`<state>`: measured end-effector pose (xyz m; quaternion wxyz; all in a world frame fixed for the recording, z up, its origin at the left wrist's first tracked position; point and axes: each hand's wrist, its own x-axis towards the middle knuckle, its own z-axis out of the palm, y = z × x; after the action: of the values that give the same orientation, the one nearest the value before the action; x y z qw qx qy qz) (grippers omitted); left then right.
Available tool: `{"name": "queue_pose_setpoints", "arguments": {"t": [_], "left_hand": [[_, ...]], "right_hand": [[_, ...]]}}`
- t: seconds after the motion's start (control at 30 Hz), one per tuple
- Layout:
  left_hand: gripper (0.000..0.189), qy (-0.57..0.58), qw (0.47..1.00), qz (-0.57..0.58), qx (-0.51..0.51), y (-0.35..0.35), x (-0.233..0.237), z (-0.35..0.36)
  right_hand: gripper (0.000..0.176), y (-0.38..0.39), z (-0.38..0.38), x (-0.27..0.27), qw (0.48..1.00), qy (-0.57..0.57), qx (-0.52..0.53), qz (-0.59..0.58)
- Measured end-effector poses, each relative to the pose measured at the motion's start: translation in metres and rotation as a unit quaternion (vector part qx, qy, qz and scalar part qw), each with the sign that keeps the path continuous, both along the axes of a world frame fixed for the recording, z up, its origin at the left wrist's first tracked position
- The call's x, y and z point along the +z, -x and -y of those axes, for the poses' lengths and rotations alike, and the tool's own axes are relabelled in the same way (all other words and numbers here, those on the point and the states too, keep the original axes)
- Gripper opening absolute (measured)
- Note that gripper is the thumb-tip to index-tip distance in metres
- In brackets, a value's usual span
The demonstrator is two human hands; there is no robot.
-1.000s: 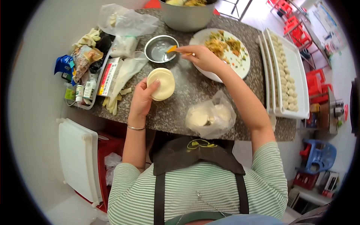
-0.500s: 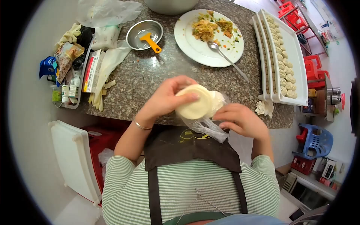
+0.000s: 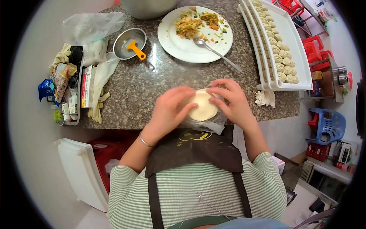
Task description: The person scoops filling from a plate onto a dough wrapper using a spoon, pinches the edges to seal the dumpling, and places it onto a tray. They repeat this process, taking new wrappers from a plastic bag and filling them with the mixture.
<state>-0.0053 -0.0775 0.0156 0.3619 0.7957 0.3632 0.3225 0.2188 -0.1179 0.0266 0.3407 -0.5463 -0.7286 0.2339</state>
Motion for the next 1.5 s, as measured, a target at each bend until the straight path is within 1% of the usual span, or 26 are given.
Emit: {"name": "queue_pose_setpoints", "arguments": {"t": [0.07,0.23,0.3,0.4,0.5,0.53,0.57,0.6,0.63,0.67,0.7,0.73,0.77,0.8,0.87,0.9,0.93,1.0,1.07,1.13,1.17,1.27,1.33,1.37,1.43,1.5], "left_hand": [[0.027,-0.044,0.999,0.000,0.011,0.000,-0.002,0.003],[0.025,-0.071,0.996,-0.003,0.049,0.001,-0.004,0.006],[0.025,-0.096,0.995,0.002,0.015,0.002,-0.009,0.006],[0.025,-0.066,0.996,0.029,0.052,-0.001,-0.007,0.008],[0.022,-0.075,0.995,0.031,0.054,0.000,-0.005,0.005],[0.022,-0.078,0.995,0.032,0.057,0.002,-0.004,0.003],[0.021,-0.094,0.994,0.051,0.005,0.005,-0.004,0.000],[0.020,-0.110,0.990,0.069,-0.048,0.007,-0.003,-0.002],[0.018,-0.069,0.988,0.109,-0.079,0.007,-0.002,-0.002],[0.018,-0.074,0.988,0.110,-0.080,0.007,0.001,0.000],[0.016,0.103,0.969,0.213,-0.070,0.006,0.007,0.004],[0.014,0.276,0.909,0.306,-0.058,0.005,0.012,0.005],[0.014,0.311,0.883,0.350,-0.043,0.002,0.015,0.001],[0.014,0.304,0.884,0.351,-0.048,0.001,0.015,-0.004],[0.016,0.369,0.847,0.382,0.024,0.003,0.009,-0.016],[0.016,0.385,0.825,0.412,0.020,0.002,0.006,-0.021],[0.016,0.379,0.827,0.415,0.019,0.004,0.005,-0.025],[0.020,0.458,0.737,0.496,0.036,0.012,0.002,-0.030],[0.023,0.461,0.725,0.511,0.020,0.015,-0.006,-0.037],[0.024,0.488,0.682,0.544,0.016,0.014,-0.009,-0.040],[0.024,0.490,0.682,0.543,0.015,0.011,-0.008,-0.040],[0.024,0.485,0.688,0.539,0.029,0.008,-0.004,-0.043],[0.024,0.491,0.680,0.539,0.079,0.013,-0.007,-0.043],[0.024,0.489,0.679,0.541,0.081,0.017,-0.011,-0.043],[0.027,0.495,0.651,0.571,0.072,0.023,-0.020,-0.046],[0.027,0.495,0.655,0.565,0.084,0.021,-0.027,-0.047]], "right_hand": [[0.019,0.005,-0.005,-0.003,0.996,-0.059,0.013,0.059],[0.013,0.009,-0.009,0.000,0.993,-0.090,0.026,0.071],[0.012,0.011,-0.011,-0.002,0.992,-0.102,0.026,0.071],[0.010,0.012,-0.014,-0.004,0.993,-0.093,0.034,0.059],[0.010,0.012,-0.011,0.003,0.994,-0.071,0.064,0.052],[0.011,0.011,-0.008,0.008,0.993,-0.017,0.120,-0.011],[0.012,0.007,-0.008,0.012,0.981,0.035,0.175,-0.073],[0.012,0.003,-0.012,0.013,0.981,0.031,0.177,-0.070],[0.014,-0.003,-0.018,0.014,0.986,0.030,0.126,-0.105],[0.016,-0.009,-0.024,0.015,0.987,0.030,0.075,-0.141],[0.022,-0.018,-0.037,0.017,0.994,0.000,0.017,-0.104],[0.029,-0.031,-0.053,0.002,0.997,-0.066,-0.037,-0.022],[0.036,-0.038,-0.062,-0.007,0.991,-0.071,-0.087,0.075],[0.036,-0.041,-0.067,-0.017,0.990,-0.079,-0.089,0.077],[0.041,-0.044,-0.077,-0.030,0.986,0.002,-0.102,0.133],[0.036,-0.039,-0.079,-0.025,0.986,0.000,-0.097,0.139],[0.036,-0.040,-0.082,-0.026,0.985,-0.007,-0.095,0.141],[0.028,-0.039,-0.088,-0.024,0.991,-0.020,-0.064,0.114],[0.023,-0.033,-0.094,-0.011,0.992,-0.043,-0.077,0.093],[0.025,-0.029,-0.107,0.000,0.984,-0.064,-0.120,0.114],[0.024,-0.032,-0.116,-0.014,0.982,-0.103,-0.105,0.121],[0.022,-0.036,-0.117,-0.038,0.980,-0.072,-0.082,0.164],[0.022,-0.036,-0.108,-0.029,0.980,-0.046,-0.080,0.178],[0.021,-0.036,-0.103,-0.023,0.982,-0.030,-0.074,0.171],[0.021,-0.037,-0.098,-0.012,0.988,0.006,-0.069,0.139],[0.021,-0.039,-0.100,-0.016,0.990,-0.009,-0.081,0.114]]}}
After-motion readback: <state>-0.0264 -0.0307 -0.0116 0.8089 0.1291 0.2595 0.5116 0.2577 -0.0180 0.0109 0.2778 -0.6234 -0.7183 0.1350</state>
